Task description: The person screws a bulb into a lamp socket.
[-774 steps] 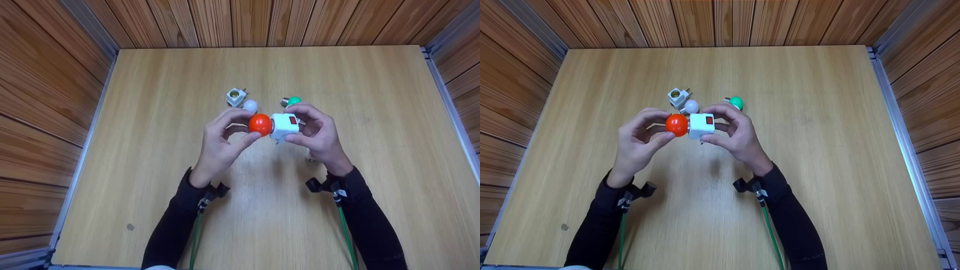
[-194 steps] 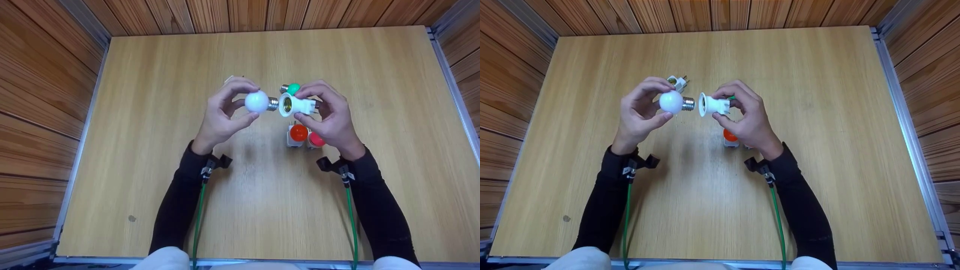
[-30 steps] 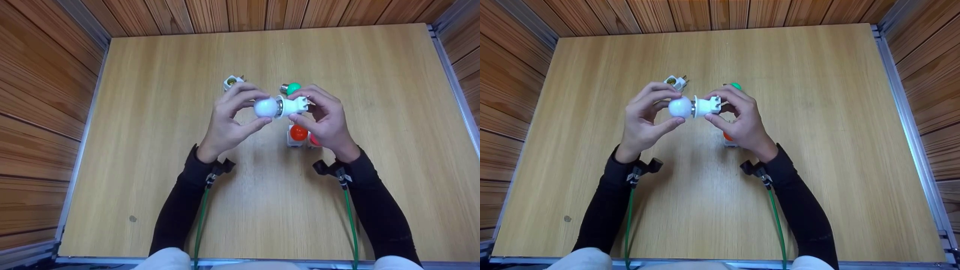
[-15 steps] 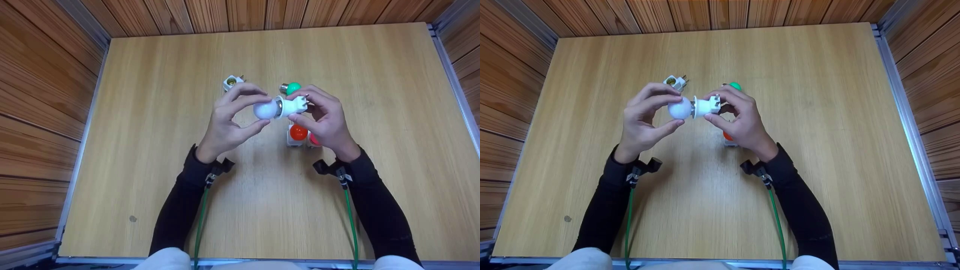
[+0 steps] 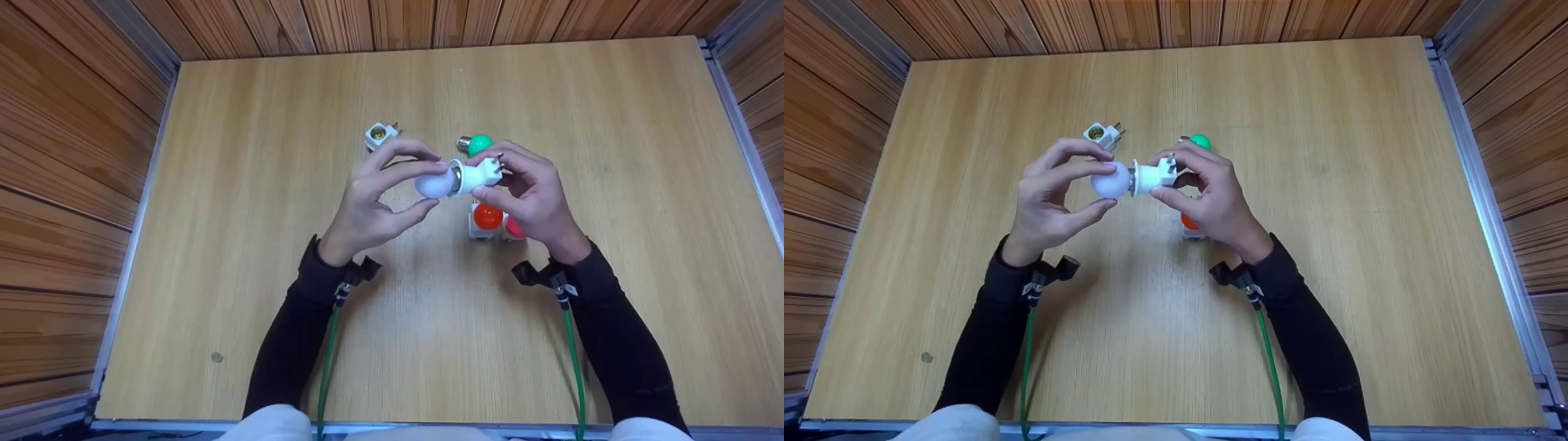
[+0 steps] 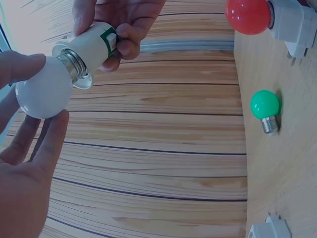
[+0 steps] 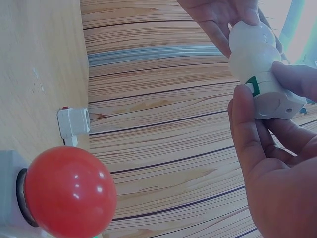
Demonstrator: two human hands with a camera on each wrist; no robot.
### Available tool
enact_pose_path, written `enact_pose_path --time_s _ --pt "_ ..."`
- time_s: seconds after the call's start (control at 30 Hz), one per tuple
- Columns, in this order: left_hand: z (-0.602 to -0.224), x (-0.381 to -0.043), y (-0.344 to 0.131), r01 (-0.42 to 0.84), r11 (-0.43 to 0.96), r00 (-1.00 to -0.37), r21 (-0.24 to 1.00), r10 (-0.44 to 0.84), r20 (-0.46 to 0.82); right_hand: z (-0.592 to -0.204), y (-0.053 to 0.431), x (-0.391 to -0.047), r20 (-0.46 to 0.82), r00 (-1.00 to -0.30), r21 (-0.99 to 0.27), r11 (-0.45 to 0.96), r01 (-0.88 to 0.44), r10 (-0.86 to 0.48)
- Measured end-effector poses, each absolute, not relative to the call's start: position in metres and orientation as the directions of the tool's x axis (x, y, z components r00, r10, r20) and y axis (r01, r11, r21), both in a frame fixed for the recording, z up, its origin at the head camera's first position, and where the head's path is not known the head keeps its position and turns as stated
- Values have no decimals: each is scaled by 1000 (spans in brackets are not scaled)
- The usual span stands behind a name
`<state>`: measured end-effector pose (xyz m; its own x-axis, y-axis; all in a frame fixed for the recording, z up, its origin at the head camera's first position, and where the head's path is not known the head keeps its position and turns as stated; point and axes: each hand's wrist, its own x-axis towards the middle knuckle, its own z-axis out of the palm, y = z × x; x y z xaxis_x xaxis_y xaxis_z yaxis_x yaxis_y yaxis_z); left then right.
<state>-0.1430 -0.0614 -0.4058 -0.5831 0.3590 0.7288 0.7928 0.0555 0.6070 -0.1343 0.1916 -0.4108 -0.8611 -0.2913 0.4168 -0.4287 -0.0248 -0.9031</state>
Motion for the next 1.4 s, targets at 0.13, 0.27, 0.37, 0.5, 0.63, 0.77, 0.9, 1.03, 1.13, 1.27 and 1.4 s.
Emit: enact_pose_path --time_s 0.13,0.27,0.37,0.5,0.63,0.77,0.9,1.03,1.13,1.27,1.4 --pt "-406 -143 -62 802 52 -569 595 372 733 -411 192 -134 403 -866 -910 -32 -413 -297" --pt "-406 -143 -61 806 51 -563 590 375 736 -411 192 -134 409 -864 -908 -35 -418 -295" --pt "-405 -143 -61 808 48 -560 587 372 740 -410 192 -134 415 -864 -906 -39 -422 -287" --pt "-405 -143 -60 808 45 -560 587 366 743 -410 192 -134 426 -859 -901 -47 -431 -283" --pt "-404 -143 -60 806 54 -567 590 358 742 -410 192 -135 442 -851 -893 -47 -448 -284" --pt "-405 -143 -60 803 60 -572 593 355 740 -410 191 -136 446 -848 -890 -45 -453 -287" --pt "-405 -143 -61 775 50 -603 630 358 713 -410 192 -136 448 -849 -889 -44 -455 -282" --pt "-404 -142 -61 738 37 -639 674 360 680 -409 192 -136 449 -850 -889 -39 -457 -275" --pt "-405 -142 -61 736 51 -645 676 359 675 -410 192 -135 446 -852 -890 -34 -455 -275" --pt "-405 -141 -61 740 73 -646 668 354 677 -410 192 -135 447 -852 -889 -33 -456 -272" --pt "-405 -141 -61 728 97 -663 679 352 661 -411 192 -136 457 -851 -884 -31 -466 -257"
